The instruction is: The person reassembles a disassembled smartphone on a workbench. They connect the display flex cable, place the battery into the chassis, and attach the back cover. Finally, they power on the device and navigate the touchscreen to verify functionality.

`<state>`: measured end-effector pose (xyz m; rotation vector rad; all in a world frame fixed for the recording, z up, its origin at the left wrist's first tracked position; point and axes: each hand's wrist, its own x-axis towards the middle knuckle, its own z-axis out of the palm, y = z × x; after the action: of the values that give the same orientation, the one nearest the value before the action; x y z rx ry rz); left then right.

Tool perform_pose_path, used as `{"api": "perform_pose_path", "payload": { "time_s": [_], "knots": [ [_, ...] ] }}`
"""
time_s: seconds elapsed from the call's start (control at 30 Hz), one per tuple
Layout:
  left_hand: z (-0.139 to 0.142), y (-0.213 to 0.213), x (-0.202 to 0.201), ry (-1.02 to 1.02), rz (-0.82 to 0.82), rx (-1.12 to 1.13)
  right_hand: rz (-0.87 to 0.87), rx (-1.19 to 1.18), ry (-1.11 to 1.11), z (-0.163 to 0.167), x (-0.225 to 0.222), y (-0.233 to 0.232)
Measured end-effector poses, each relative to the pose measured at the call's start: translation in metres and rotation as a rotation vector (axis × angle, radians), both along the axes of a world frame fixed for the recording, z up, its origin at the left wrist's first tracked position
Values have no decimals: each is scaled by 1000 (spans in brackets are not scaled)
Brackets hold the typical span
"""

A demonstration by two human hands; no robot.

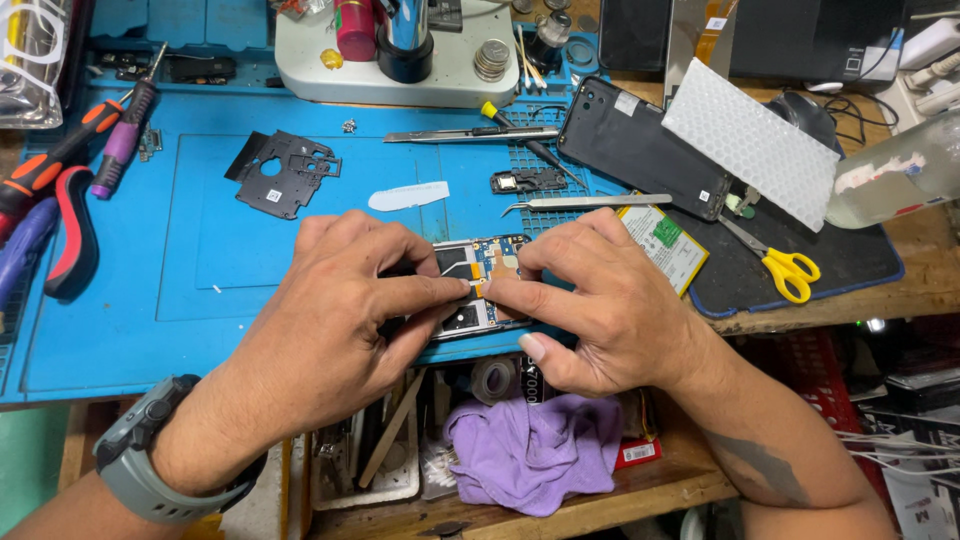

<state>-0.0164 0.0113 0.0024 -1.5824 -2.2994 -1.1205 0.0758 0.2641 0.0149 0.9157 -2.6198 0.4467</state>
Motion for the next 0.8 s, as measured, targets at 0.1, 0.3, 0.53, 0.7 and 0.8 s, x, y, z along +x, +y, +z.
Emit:
{"api": "perform_pose_path", "payload": {
  "time_s": [0.1,0.3,0.53,0.7,0.8],
  "knots": [
    [0,0,0,1,4,1,-3,-3,-6,0,0,0],
    [0,0,0,-1,6,8,-9,9,-12,0,1,0],
    [0,0,0,6,4,16,-5,-22,-8,1,0,0],
    [0,0,1,-1,6,3,2,-8,-8,0,0,0],
    [0,0,1,6,8,4,-4,-6,-7,0,0,0]
  ]
}}
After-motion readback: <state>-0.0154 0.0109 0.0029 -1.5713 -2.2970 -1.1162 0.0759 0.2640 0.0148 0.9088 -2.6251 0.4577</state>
